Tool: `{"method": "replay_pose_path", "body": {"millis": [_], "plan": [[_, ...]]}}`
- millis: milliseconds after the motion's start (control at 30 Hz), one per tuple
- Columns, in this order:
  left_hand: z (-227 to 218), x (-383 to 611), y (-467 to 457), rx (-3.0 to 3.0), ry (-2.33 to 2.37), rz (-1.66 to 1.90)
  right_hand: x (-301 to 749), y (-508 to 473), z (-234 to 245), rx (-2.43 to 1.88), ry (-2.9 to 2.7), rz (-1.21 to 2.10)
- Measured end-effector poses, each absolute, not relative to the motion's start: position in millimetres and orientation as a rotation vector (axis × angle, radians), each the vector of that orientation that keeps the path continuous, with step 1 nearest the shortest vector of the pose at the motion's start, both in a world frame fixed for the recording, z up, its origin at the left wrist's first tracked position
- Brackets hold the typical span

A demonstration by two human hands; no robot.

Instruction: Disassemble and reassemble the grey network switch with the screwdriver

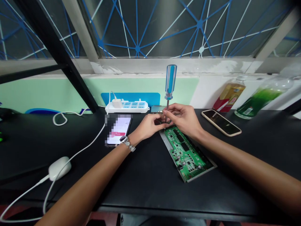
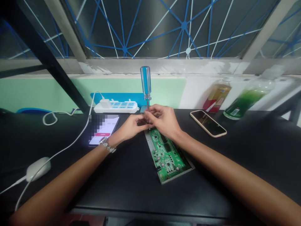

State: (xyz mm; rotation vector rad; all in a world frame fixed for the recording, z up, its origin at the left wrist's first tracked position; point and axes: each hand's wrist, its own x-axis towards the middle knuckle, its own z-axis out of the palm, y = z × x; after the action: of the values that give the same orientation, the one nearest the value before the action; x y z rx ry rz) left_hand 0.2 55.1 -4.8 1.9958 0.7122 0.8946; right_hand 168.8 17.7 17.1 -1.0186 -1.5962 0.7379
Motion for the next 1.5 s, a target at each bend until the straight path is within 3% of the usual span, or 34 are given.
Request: {"method": "replay_pose_path", "body": {"millis": [1500], "plan": [[-0.4, 2.6, 48.0, 2.077, 0.814, 0.984, 174.7, 16.6, 10.1, -0.964, -1.656, 0.793]]}}
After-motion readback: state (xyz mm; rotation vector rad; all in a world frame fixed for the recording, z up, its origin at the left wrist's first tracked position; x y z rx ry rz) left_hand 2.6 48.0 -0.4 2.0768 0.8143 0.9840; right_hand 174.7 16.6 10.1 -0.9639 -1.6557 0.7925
